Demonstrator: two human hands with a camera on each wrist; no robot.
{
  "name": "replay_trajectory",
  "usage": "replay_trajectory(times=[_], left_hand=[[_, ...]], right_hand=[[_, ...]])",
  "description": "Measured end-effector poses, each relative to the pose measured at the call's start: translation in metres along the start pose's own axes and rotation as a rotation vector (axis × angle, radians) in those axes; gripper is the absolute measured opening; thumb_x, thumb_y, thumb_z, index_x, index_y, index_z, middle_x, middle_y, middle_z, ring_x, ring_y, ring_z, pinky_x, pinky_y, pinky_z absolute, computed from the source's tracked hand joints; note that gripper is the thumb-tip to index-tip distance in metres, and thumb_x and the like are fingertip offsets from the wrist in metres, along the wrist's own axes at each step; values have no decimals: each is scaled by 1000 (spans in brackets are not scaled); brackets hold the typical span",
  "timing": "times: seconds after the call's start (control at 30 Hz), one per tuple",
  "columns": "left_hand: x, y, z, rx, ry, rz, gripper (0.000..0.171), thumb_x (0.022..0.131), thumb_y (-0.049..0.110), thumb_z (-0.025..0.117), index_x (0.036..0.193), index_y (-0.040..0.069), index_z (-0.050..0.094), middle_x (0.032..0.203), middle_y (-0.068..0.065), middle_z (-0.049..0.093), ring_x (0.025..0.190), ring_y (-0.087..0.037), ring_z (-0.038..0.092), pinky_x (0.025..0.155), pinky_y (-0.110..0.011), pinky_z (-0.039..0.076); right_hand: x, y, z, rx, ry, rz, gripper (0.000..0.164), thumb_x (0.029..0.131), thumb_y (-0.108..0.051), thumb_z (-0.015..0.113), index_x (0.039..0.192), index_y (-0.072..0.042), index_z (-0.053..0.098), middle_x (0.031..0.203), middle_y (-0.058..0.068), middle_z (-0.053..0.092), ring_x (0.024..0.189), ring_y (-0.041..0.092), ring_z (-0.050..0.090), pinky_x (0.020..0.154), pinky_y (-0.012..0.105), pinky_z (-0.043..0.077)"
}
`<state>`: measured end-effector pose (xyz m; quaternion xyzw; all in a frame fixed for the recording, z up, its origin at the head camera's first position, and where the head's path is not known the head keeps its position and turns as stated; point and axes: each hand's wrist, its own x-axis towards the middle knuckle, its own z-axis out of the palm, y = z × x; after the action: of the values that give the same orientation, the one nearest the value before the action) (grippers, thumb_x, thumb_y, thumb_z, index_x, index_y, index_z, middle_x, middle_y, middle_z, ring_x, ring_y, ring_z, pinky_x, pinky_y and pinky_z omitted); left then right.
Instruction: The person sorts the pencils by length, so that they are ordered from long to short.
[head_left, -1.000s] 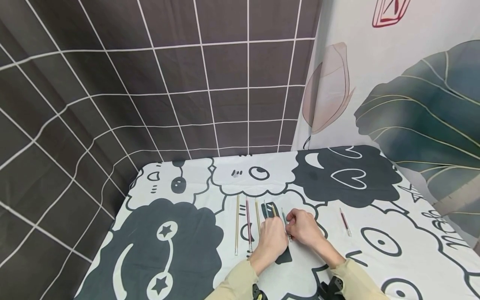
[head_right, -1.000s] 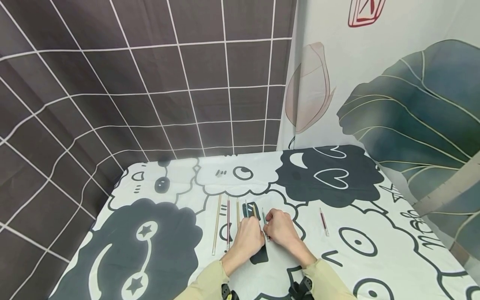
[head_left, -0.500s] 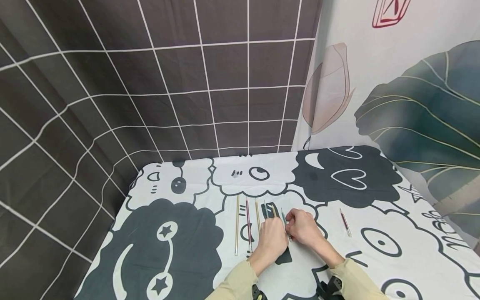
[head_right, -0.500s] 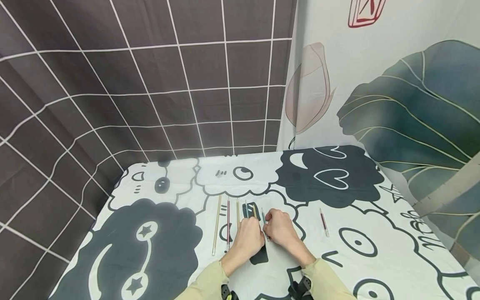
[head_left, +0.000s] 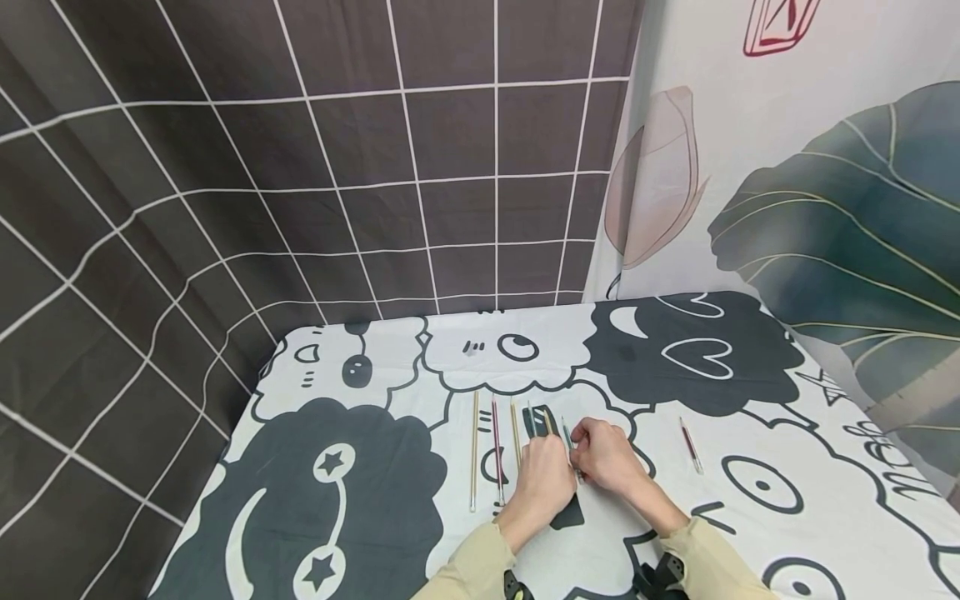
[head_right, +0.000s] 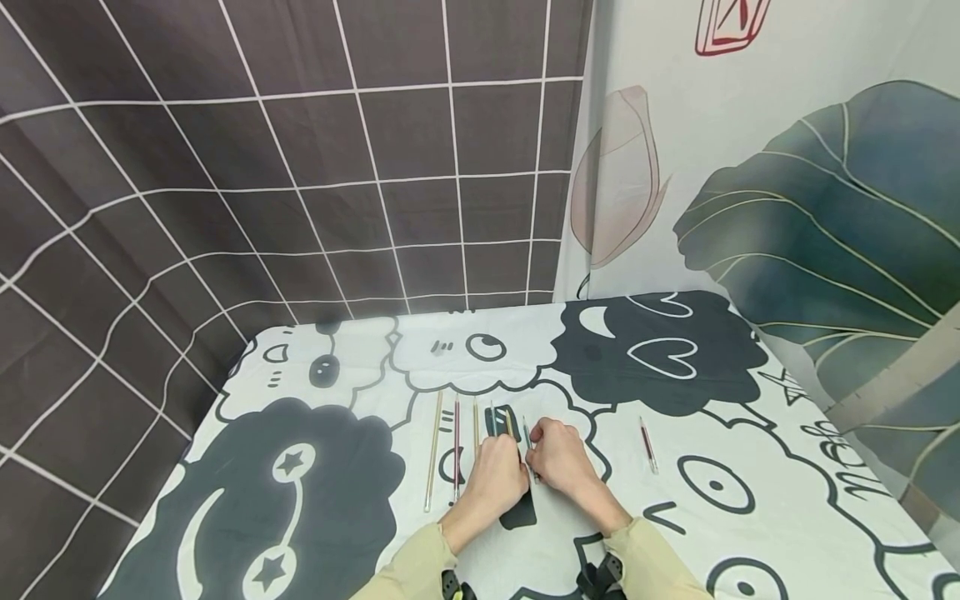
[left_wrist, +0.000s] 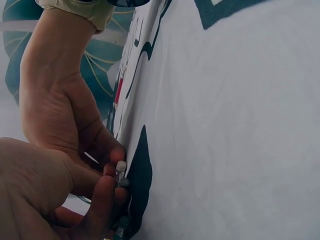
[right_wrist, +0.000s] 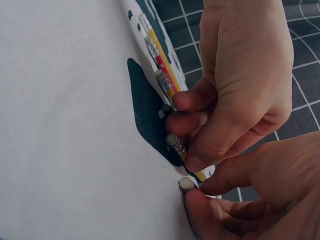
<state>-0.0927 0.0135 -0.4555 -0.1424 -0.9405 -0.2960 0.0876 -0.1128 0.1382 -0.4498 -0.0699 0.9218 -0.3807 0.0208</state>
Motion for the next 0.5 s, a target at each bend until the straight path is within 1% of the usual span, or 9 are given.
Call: replay_trajectory(times=[0.17, 0.3, 0.43, 0.5], left_hand=[[0, 0, -2, -18, -21, -11, 27, 71, -9, 67, 58, 9, 51, 49, 1, 47, 46, -9, 51, 38, -19, 34], [0, 0, -2, -34, -32, -12, 30, 72, -10, 66, 56, 10, 50, 47, 4, 43, 44, -7, 48, 37, -17, 33], [0, 0, -3, -30, -29, -13, 29, 72, -9, 67, 57, 10, 51, 47, 4, 43, 45, -8, 49, 39, -19, 35], [0, 0, -3, -24, -25, -15, 26, 72, -8, 68, 59, 9, 53, 49, 3, 45, 48, -10, 50, 41, -20, 36]], right_hand=[[0, 0, 0, 5, 0, -11, 12, 76, 9, 62, 86, 3, 64, 59, -1, 55, 42, 12, 54, 49, 29, 45], [0, 0, 0, 7, -8, 3, 11, 76, 8, 63, 87, 4, 64, 59, -1, 55, 42, 12, 54, 49, 29, 44], [0, 0, 0, 15, -11, 8, 11, 77, 8, 63, 87, 4, 63, 59, -1, 54, 42, 12, 54, 48, 28, 44], [-1, 1, -1, 17, -6, 0, 11, 77, 7, 64, 87, 3, 63, 59, -1, 55, 42, 12, 54, 48, 28, 44]])
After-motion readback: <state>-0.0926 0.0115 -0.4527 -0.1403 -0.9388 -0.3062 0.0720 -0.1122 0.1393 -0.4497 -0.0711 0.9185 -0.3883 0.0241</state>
